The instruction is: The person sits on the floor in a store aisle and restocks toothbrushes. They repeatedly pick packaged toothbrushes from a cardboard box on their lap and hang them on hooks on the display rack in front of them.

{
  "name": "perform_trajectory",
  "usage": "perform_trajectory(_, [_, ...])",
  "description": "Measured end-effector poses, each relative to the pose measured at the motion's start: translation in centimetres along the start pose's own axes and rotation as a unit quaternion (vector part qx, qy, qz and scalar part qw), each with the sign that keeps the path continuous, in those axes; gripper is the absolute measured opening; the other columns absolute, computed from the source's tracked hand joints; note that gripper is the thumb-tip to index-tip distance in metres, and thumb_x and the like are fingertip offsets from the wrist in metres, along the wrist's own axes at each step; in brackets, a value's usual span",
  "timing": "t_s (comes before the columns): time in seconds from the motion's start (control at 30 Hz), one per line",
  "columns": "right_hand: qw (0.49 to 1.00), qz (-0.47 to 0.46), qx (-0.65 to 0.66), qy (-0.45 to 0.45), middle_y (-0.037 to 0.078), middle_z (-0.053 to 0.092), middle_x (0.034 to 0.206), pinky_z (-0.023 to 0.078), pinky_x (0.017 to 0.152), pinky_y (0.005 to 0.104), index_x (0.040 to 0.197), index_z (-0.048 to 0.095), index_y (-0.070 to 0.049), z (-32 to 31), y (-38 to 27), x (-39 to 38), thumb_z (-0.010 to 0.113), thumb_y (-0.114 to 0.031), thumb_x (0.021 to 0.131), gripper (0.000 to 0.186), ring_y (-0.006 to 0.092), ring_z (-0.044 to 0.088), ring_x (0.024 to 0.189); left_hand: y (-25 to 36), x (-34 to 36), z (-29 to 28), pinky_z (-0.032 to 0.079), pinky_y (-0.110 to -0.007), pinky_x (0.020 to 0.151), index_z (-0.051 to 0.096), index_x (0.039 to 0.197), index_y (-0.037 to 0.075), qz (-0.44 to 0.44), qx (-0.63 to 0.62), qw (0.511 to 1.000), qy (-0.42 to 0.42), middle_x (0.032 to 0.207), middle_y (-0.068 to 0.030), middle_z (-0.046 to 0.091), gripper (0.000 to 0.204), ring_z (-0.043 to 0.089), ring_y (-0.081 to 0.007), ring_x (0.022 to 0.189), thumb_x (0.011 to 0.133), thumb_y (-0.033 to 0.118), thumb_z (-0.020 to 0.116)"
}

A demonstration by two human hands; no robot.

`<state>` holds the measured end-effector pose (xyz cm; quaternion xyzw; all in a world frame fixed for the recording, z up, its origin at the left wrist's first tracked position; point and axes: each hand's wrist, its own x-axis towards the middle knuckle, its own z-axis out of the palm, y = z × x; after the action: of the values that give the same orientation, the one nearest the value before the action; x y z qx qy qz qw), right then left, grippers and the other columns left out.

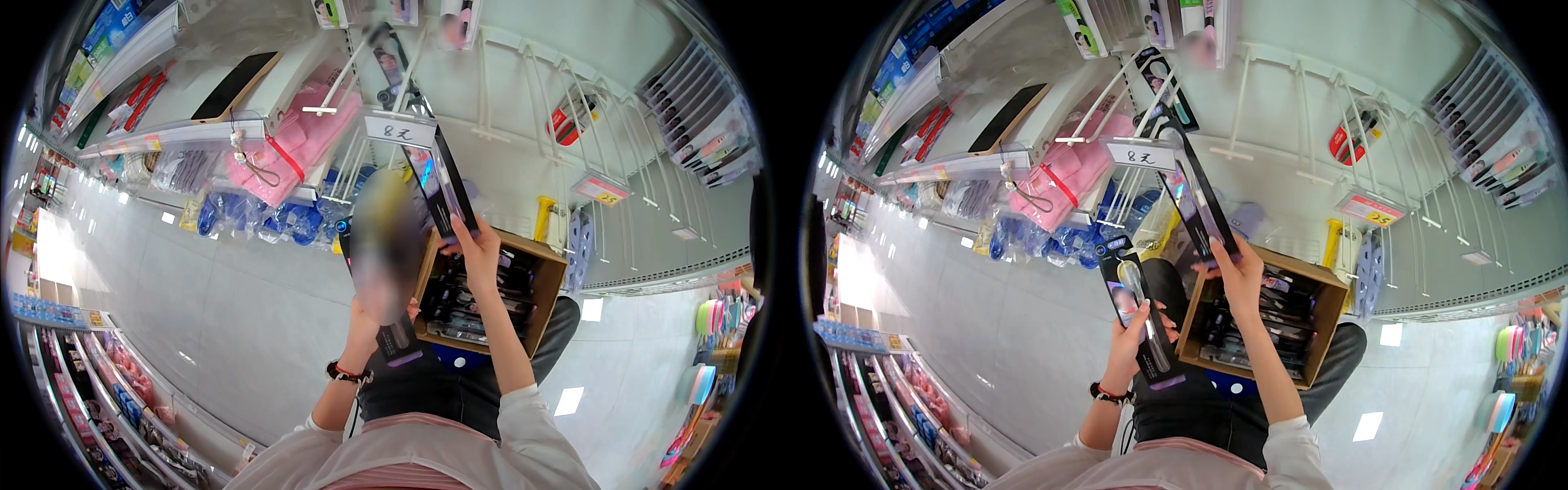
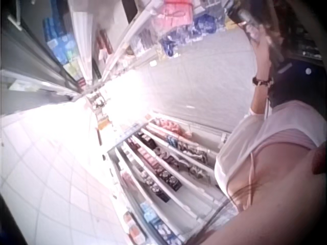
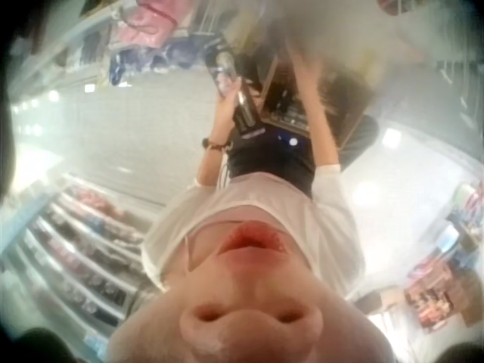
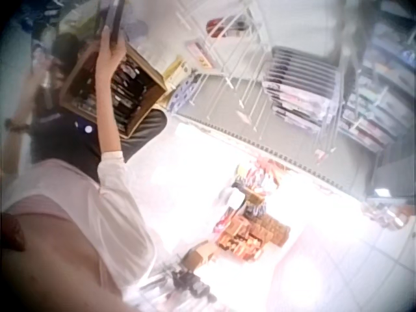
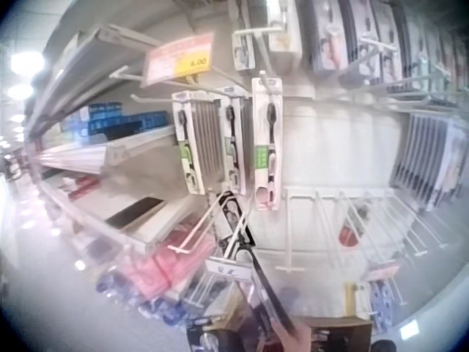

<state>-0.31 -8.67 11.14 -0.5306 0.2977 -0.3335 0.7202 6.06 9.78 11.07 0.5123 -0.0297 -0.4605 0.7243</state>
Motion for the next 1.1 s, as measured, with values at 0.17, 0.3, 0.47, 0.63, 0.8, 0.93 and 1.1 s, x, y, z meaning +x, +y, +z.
perform_trajectory(0.17, [1.000,-0.011,-0.004,0.026,0.013,0.065,0.081,0.054,0.054,0.0251,0.103,0.057,0.006,0.1,3.1,8.9,0.059,-0.018,0.090,0.028,0.0194,0.067,0.066,0.0,-0.3,-0.7,0.055,-0.035,0.063,0.054,0.100,-0.003,-0.011,-0.034,0.999,0.008,0.078,-0.0141,0.063,0.036,0.065,-0.0235,0.067,0.095,0.032,0.046])
perform_trajectory(0.3, [0.999,0.028,0.035,0.015,0.014,0.065,0.088,0.056,0.062,0.0281,0.108,0.056,0.004,0.5,3.5,16.0,0.061,-0.025,0.089,0.034,0.0216,0.067,0.076,0.2,-0.1,-1.3,0.054,-0.037,0.065,0.052,0.103,-0.004,-0.013,-0.044,0.999,-0.004,0.079,-0.0159,0.062,0.042,0.064,-0.0255,0.068,0.097,0.035,0.037])
perform_trajectory(0.47, [0.992,0.082,0.085,0.038,0.017,0.062,0.082,0.059,0.065,0.0323,0.095,0.051,0.006,0.5,5.0,22.2,0.068,-0.023,0.083,0.036,0.0247,0.066,0.072,1.4,0.0,-1.2,0.054,-0.037,0.066,0.051,0.106,-0.004,-0.007,-0.021,1.000,-0.016,0.079,-0.0160,0.062,0.045,0.064,-0.0256,0.068,0.097,0.037,0.035])
perform_trajectory(0.63, [0.992,0.110,0.047,0.032,0.018,0.060,0.092,0.057,0.070,0.0332,0.104,0.050,0.007,-1.0,6.5,21.1,0.068,-0.022,0.082,0.041,0.0251,0.065,0.075,2.8,1.0,0.0,0.053,-0.034,0.067,0.051,0.109,-0.004,-0.016,-0.067,0.995,-0.077,0.079,-0.0145,0.061,0.058,0.063,-0.0232,0.068,0.097,0.048,0.028])
perform_trajectory(0.8, [0.981,0.112,-0.056,-0.150,0.010,0.065,0.093,0.052,0.070,0.0290,0.107,0.058,0.002,-1.2,-0.2,7.8,0.054,-0.026,0.092,0.032,0.0192,0.064,0.084,4.4,1.7,2.6,0.050,-0.030,0.077,0.052,0.110,-0.003,0.013,-0.049,0.994,-0.095,0.086,-0.0129,0.062,0.067,0.061,-0.0190,0.080,0.096,0.054,0.021])
perform_trajectory(0.93, [0.930,0.194,-0.087,-0.301,0.007,0.064,0.086,0.051,0.067,0.0258,0.100,0.059,0.001,-2.8,-2.1,-1.4,0.049,-0.024,0.095,0.027,0.0132,0.062,0.076,3.6,2.3,3.9,0.039,-0.034,0.094,0.055,0.109,-0.002,0.082,0.067,0.992,-0.063,0.107,-0.0106,0.061,0.068,0.054,-0.0190,0.101,0.097,0.053,0.018])
perform_trajectory(1.1, [0.941,0.078,-0.166,-0.284,0.000,0.055,0.069,0.037,0.054,0.0204,0.099,0.057,0.002,-1.8,-3.3,-6.3,0.058,-0.014,0.090,0.019,0.0036,0.047,0.063,1.9,2.3,5.7,0.036,-0.035,0.100,0.049,0.121,-0.001,0.065,0.058,0.986,-0.145,0.117,-0.0125,0.057,0.064,0.051,-0.0212,0.112,0.097,0.050,0.019])
